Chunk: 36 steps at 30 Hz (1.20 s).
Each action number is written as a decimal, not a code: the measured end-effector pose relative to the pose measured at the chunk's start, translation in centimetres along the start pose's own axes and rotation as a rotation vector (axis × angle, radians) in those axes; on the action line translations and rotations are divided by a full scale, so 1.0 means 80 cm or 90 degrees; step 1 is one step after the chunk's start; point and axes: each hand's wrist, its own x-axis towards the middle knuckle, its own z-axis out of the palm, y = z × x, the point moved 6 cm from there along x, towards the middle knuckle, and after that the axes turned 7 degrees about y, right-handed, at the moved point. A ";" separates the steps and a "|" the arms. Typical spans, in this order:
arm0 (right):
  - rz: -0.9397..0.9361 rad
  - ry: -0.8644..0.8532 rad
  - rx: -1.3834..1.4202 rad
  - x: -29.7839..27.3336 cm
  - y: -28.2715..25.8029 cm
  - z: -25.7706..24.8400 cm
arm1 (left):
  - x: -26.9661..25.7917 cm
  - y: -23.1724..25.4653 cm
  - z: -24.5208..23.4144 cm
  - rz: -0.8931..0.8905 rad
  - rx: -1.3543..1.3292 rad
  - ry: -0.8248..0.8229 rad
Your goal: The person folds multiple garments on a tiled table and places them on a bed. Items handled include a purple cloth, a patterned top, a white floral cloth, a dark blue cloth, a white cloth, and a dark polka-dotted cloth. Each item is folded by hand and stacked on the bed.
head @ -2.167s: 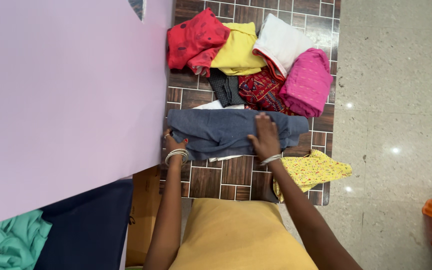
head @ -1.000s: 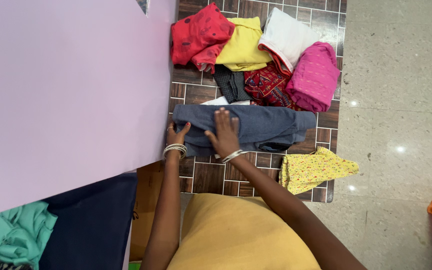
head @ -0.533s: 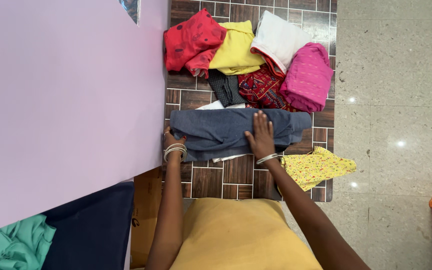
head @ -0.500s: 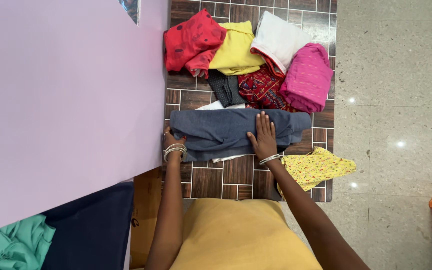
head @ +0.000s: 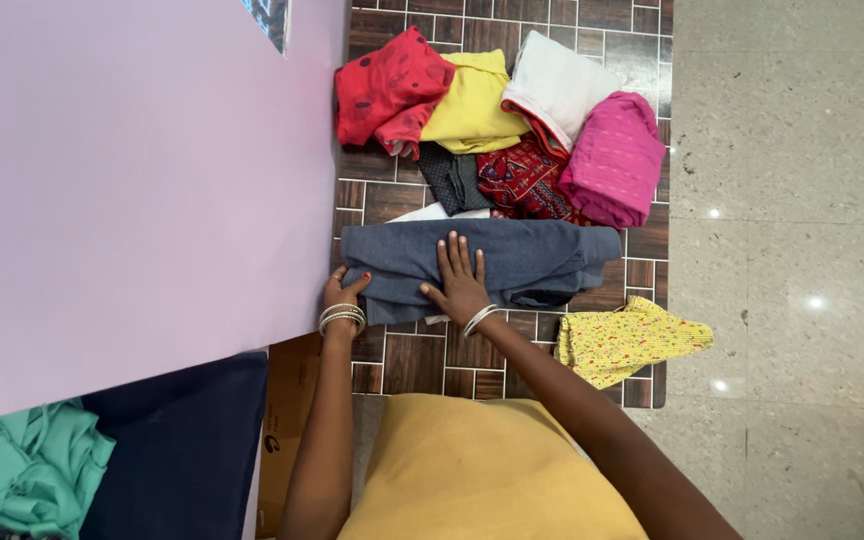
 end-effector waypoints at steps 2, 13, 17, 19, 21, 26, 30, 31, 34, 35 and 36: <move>0.002 -0.041 0.060 0.002 0.018 -0.005 | -0.032 0.031 0.009 0.019 -0.011 -0.004; 0.348 0.053 0.857 -0.025 0.107 -0.087 | -0.180 0.112 0.220 0.249 0.297 -0.233; 0.418 0.100 0.672 -0.022 0.132 -0.090 | -0.189 0.072 0.250 0.220 0.274 -0.295; 0.376 0.199 0.442 -0.021 0.136 -0.110 | -0.184 0.069 0.238 0.400 0.350 -0.176; 0.272 0.290 0.246 -0.023 0.120 -0.132 | -0.179 0.059 0.231 0.526 0.421 -0.123; -0.054 0.261 0.124 -0.028 0.022 -0.117 | -0.144 0.011 0.240 0.590 0.836 -0.111; -0.054 0.108 0.018 -0.018 0.012 -0.070 | -0.119 -0.017 0.229 0.495 0.961 -0.236; -0.036 0.084 -0.034 -0.013 0.023 -0.065 | -0.117 -0.015 0.225 0.519 0.978 -0.229; -0.021 0.110 -0.045 -0.012 0.039 -0.062 | -0.121 -0.008 0.217 0.493 0.994 -0.259; -0.023 0.136 -0.024 -0.011 0.041 -0.067 | -0.123 -0.003 0.217 0.469 0.993 -0.277; -0.016 0.216 0.032 -0.013 0.044 -0.081 | -0.128 0.002 0.215 0.443 0.988 -0.294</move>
